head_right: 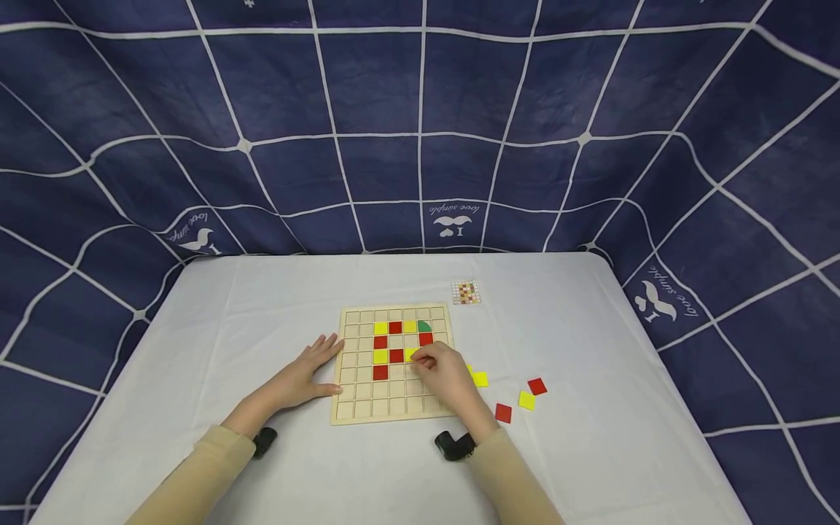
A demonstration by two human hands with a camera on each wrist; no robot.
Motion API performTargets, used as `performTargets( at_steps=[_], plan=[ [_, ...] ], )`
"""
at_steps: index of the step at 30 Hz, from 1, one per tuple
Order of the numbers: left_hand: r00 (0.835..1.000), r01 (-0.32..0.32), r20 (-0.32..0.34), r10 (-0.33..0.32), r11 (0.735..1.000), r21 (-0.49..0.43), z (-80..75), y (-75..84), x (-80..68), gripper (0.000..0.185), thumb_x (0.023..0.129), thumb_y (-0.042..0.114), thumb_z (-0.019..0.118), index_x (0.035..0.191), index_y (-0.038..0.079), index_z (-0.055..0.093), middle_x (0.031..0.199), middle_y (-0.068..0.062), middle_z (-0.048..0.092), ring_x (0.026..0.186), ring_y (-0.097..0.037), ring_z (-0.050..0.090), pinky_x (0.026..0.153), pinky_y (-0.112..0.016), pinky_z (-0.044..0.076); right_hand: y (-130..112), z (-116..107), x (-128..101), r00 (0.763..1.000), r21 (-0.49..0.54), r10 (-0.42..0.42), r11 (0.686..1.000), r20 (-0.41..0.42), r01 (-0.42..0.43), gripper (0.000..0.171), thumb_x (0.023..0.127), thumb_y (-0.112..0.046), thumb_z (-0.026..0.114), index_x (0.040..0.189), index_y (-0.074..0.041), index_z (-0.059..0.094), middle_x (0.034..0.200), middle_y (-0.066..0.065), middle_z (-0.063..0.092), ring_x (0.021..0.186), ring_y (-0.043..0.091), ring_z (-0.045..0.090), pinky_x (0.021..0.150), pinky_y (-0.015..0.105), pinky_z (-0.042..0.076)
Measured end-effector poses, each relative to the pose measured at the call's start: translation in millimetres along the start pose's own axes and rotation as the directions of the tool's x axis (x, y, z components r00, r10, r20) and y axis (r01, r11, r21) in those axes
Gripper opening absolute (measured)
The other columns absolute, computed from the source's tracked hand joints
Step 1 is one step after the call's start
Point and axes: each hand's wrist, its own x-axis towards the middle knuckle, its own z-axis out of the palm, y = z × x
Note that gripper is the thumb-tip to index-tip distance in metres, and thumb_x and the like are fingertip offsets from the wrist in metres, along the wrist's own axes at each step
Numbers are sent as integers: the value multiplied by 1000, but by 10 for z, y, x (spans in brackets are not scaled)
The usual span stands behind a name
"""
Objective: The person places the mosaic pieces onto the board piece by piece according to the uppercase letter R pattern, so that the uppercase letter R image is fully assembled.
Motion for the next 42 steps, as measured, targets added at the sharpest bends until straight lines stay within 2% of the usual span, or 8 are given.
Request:
performTargets(
  at_steps=[8, 15, 21, 27, 32, 37, 42],
  plan=[
    [1000, 1, -3, -1, 1000, -2, 4, -4, -8, 95, 77, 38, 82, 154, 10, 33, 164, -12, 20, 153, -35, 8, 122, -57, 16, 248, -371, -124, 993, -39, 102, 994, -65, -105, 14, 85, -12, 77, 98, -10, 74, 88, 1, 65, 75, 11, 58, 65, 18, 50],
    [1000, 1, -4, -1, 1000, 8, 9, -1, -4, 96, 77, 40, 82, 154, 10, 34, 164, -12, 20, 153, -35, 8, 123, -56, 15, 482, -600, -238, 978, -108, 204, 972, -37, -207, 27, 82, -13, 80, 107, -10, 72, 99, 3, 67, 86, 14, 61, 71, 21, 51],
    [1000, 0, -4, 0, 1000, 1, -7, 6, -9, 96, 77, 38, 82, 154, 10, 34, 164, -13, 20, 153, -35, 8, 123, -56, 15, 574, -618, -303, 971, -167, 238, 957, -11, -236, 29, 80, -13, 81, 107, -11, 73, 98, 2, 64, 85, 16, 54, 71, 23, 47],
    [1000, 8, -1, -8, 1000, -5, -3, 6, -13, 95, 77, 39, 82, 154, 10, 33, 164, -12, 19, 153, -35, 8, 122, -57, 16, 609, -595, -312, 973, -178, 229, 957, -23, -230, 31, 79, -12, 82, 108, -11, 73, 96, 1, 63, 84, 16, 50, 68, 21, 42],
    [1000, 12, 5, -12, 1000, -12, -1, 20, -19, 95, 77, 38, 82, 154, 11, 33, 164, -12, 19, 153, -35, 7, 122, -57, 16, 631, -621, -338, 962, -182, 272, 945, -33, -273, 34, 78, -16, 84, 109, -9, 72, 92, 2, 59, 82, 17, 48, 65, 23, 38],
    [1000, -1, 4, 1, 1000, -8, -8, 19, -18, 94, 78, 38, 81, 154, 11, 33, 164, -11, 19, 153, -35, 8, 123, -56, 16, 646, -625, -352, 948, -210, 315, 925, -39, -316, 31, 77, -18, 84, 103, -8, 71, 91, 4, 59, 82, 19, 49, 67, 25, 40],
    [1000, -8, 4, 8, 1000, -11, -13, 9, -19, 94, 78, 38, 81, 154, 11, 33, 164, -11, 19, 153, -35, 8, 123, -56, 15, 631, -634, -351, 947, -212, 320, 923, -36, -320, 29, 76, -18, 86, 98, -8, 70, 86, 4, 59, 79, 18, 50, 67, 25, 42]
  ],
)
